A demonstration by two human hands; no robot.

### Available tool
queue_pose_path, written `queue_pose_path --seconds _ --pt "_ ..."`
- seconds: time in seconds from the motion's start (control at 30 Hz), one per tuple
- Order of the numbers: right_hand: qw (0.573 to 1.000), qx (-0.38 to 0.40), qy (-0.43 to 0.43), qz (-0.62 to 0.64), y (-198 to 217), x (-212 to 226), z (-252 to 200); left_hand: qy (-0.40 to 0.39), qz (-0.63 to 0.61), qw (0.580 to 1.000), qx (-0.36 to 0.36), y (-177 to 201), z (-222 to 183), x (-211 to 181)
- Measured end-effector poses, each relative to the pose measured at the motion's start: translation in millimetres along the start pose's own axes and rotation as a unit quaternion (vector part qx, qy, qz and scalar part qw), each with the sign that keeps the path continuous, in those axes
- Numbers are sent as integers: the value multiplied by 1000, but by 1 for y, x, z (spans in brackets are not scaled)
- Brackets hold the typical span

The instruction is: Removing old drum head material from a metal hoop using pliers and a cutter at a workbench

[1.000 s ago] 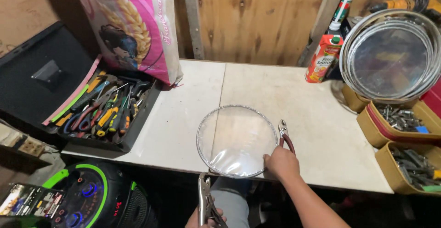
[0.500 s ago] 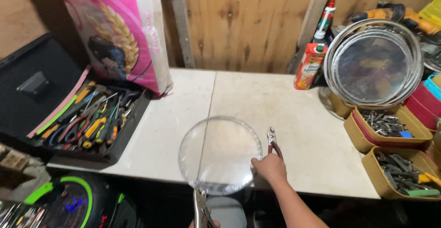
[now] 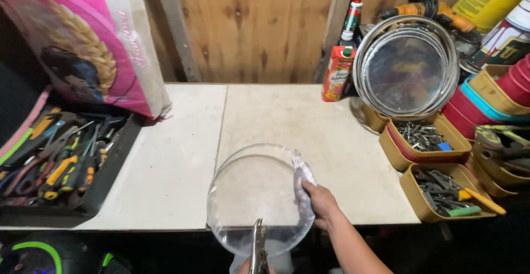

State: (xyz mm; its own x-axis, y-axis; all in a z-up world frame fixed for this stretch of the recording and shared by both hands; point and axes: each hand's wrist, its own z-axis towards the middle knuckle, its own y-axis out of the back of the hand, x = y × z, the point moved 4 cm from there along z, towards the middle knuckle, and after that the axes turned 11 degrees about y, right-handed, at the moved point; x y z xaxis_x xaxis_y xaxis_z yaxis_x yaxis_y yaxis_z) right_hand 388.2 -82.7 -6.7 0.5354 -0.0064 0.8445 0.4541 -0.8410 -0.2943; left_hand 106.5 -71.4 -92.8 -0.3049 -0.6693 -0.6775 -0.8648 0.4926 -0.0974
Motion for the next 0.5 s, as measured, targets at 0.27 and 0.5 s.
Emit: queue_pose_path --seconds 0.27,0.5 --pt "993 -64 2 95 35 8 -16 -2 -136 945 298 -3 23 3" --pt "992 56 55 94 43 -9 -13 39 -136 962 232 1 -48 -55"
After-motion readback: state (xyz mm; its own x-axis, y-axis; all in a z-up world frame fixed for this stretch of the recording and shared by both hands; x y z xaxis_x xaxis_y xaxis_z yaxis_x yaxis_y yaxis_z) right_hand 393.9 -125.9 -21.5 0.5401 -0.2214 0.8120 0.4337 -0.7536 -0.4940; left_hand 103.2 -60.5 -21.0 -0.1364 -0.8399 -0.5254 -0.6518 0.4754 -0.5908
